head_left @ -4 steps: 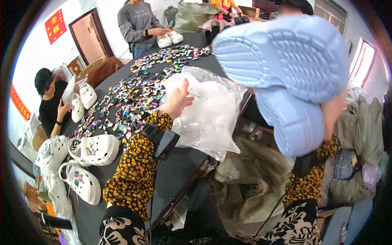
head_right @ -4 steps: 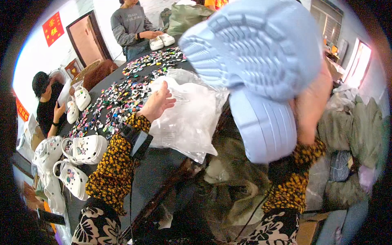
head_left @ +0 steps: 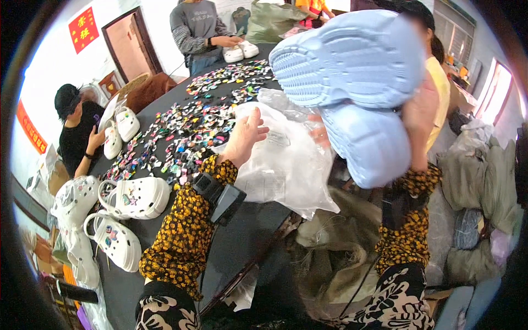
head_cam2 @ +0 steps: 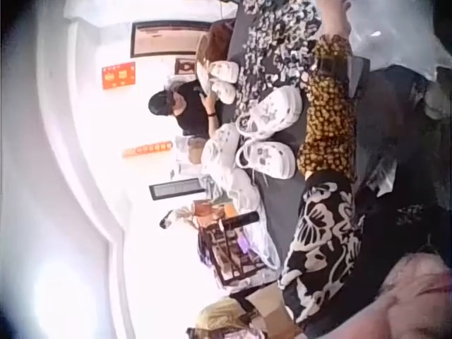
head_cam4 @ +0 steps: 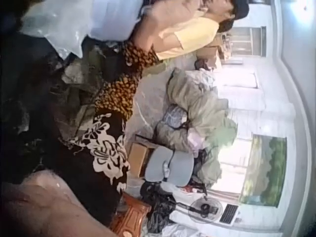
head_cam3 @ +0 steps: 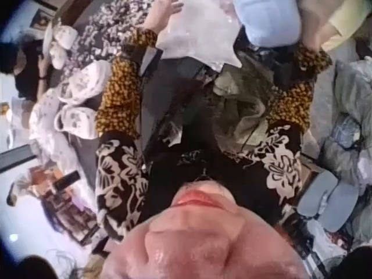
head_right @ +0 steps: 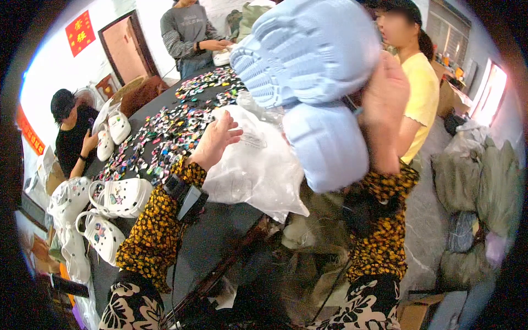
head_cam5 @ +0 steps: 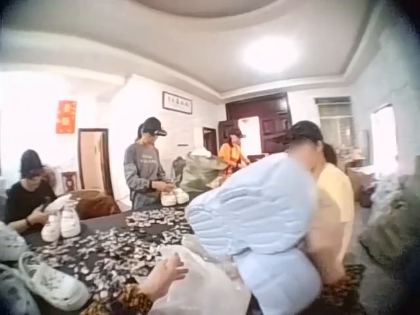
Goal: Applying decorative charms to the holes of rubber clogs.
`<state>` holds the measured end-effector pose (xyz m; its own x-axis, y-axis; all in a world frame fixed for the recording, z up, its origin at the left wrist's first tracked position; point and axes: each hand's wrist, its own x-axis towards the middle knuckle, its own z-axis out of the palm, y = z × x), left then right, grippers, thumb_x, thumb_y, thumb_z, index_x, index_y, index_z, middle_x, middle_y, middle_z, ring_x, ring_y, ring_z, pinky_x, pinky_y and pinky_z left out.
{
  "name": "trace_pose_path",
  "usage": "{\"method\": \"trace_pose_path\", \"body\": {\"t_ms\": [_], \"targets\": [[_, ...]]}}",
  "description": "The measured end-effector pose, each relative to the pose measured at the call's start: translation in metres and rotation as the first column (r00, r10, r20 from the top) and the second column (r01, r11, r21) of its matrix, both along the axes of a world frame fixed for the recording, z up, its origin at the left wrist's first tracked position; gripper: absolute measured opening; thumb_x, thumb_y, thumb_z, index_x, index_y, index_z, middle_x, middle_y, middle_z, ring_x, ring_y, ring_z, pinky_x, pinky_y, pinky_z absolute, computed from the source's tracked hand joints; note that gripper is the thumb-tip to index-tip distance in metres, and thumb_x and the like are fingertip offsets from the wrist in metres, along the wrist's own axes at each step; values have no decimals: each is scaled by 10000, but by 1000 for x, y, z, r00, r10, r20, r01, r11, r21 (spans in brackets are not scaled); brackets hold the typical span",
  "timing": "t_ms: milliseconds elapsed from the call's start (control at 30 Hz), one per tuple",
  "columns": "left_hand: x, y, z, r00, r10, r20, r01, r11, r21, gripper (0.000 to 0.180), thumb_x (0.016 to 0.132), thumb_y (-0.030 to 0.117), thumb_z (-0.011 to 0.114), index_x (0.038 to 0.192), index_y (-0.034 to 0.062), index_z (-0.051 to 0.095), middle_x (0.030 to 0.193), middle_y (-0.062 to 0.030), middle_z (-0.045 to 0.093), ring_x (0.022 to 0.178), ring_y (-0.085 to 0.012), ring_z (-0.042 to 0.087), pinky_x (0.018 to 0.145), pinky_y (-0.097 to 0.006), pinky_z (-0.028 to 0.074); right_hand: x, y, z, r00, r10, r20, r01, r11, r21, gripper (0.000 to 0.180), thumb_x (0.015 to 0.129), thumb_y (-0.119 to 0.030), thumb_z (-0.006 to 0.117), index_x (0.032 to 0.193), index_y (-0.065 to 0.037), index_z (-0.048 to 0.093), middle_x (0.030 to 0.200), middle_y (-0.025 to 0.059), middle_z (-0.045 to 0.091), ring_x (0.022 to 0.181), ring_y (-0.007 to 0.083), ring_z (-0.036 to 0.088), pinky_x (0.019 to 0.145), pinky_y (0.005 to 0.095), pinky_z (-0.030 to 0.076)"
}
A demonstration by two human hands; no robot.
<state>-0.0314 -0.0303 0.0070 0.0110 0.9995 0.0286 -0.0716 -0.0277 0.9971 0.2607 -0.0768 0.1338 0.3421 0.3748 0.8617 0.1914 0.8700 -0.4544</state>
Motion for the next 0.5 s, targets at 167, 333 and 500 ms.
{"method": "trace_pose_path", "body": {"t_ms": [167, 333, 500], "targets": [[-47, -63, 29, 981, 103, -164, -78, 985, 153, 520, 962, 393, 427, 1114, -98, 503, 1114, -204, 574, 990, -253, 594, 830, -338, 484, -91, 5, -39, 905, -287, 314, 281, 957, 67, 194, 798, -161, 718, 786, -15, 591, 540, 42, 474, 476, 96, 405, 455, 272, 365], [-143, -158, 34, 927, 128, -352, -66, 981, 185, 395, 989, 305, 415, 1120, -47, 538, 1019, -117, 612, 905, -172, 596, 791, -304, 487, -165, -14, -105, 685, -127, 717, 72, 992, 107, 188, 755, -116, 723, 803, -26, 566, 693, 121, 542, 580, 289, 578, 491, 369, 430], [-239, -278, 33, 732, 296, -614, -158, 950, 269, 303, 942, 203, 502, 1128, -21, 585, 998, -64, 621, 947, -112, 572, 809, -253, 456, -187, -24, -139, 400, -155, 903, 61, 988, 143, 259, 711, -123, 709, 889, -29, 546, 745, 134, 565, 686, 320, 588, 598, 405, 457]]}}
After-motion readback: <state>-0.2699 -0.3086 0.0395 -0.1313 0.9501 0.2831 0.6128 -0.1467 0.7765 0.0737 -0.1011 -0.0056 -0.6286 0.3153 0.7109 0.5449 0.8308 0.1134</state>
